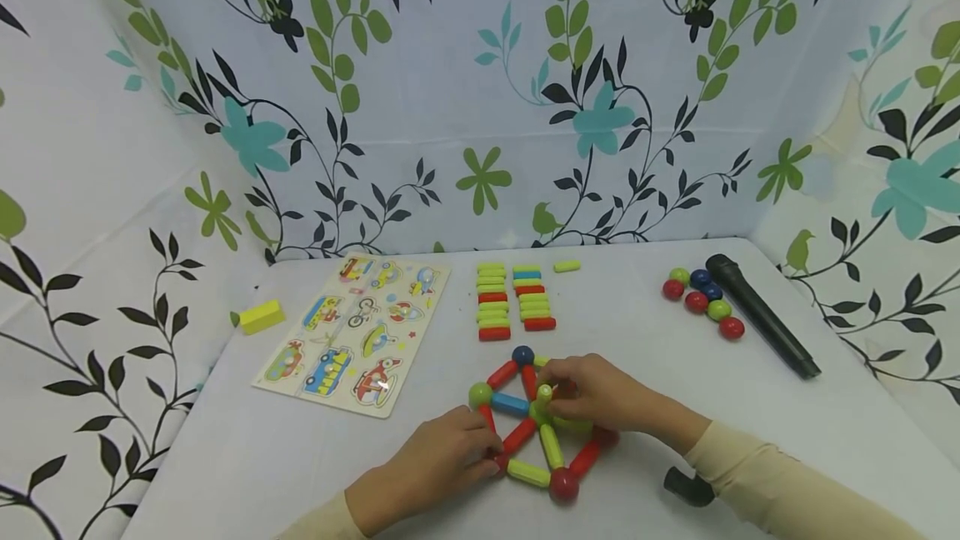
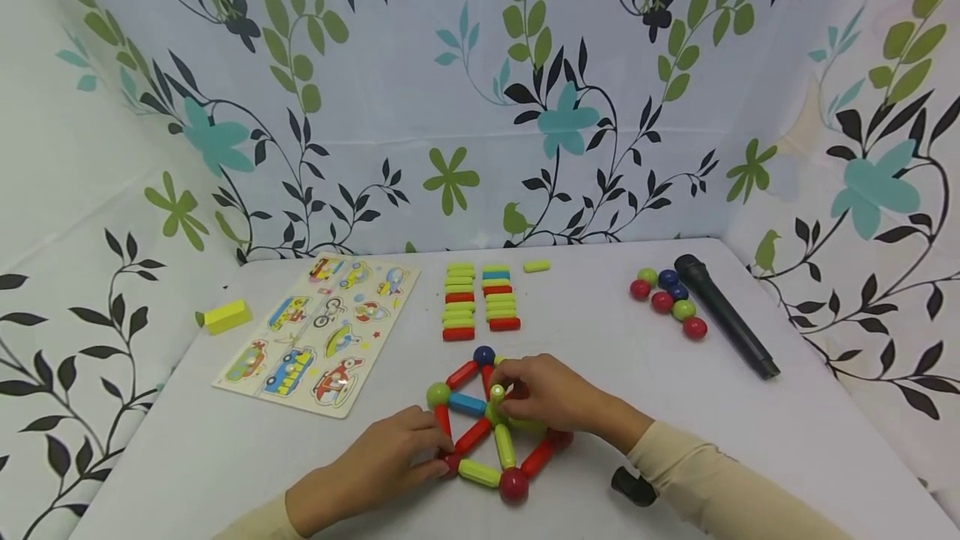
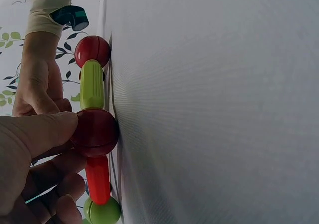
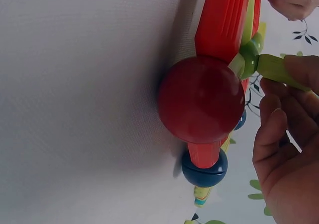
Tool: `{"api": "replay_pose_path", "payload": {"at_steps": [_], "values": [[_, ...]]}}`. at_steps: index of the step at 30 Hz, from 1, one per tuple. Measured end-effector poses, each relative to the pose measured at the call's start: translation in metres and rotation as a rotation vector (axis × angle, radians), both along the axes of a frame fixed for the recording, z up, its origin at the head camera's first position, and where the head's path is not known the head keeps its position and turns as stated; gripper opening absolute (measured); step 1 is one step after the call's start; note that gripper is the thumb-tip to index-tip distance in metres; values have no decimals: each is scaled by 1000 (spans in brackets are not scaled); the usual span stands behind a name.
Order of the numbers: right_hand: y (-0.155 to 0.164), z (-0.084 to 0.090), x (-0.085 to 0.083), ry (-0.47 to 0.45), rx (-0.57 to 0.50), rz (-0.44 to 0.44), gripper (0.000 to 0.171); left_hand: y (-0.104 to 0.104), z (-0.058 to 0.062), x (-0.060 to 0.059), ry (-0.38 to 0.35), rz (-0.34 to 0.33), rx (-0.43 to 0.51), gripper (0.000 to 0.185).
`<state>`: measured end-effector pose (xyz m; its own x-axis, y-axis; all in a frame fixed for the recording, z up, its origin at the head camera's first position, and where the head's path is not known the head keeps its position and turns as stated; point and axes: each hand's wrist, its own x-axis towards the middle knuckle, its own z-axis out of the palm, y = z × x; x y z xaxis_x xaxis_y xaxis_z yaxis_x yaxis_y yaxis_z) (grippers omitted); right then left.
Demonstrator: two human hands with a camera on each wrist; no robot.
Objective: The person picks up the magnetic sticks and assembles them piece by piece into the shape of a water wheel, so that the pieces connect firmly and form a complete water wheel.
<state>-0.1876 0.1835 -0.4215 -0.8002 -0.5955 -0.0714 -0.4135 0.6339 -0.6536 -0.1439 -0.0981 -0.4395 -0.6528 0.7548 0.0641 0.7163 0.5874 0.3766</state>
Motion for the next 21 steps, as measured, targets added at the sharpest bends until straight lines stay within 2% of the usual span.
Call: {"api": "replay_pose_path", "payload": {"at_steps": [7,11,14,17,19,21], "values": [[-2,0,-1,20,13,-1,25,1,0,0,5,1,5,15],[12,9,-6,69,78,-64,34,1,1,-1,4,-4,13,15],[44,18,-21,196,165,-193,36,2,2,-1,4,-8,14,16],[94,23,-40,339,285,-366,31,2,3,0,2,-4,10,16],[129,23,-48,377,372,-476,31,2,3,0,1,0,8,16],[163,19,-53,361,441,-569,32,2,4,1,-1,4,6,16]]}}
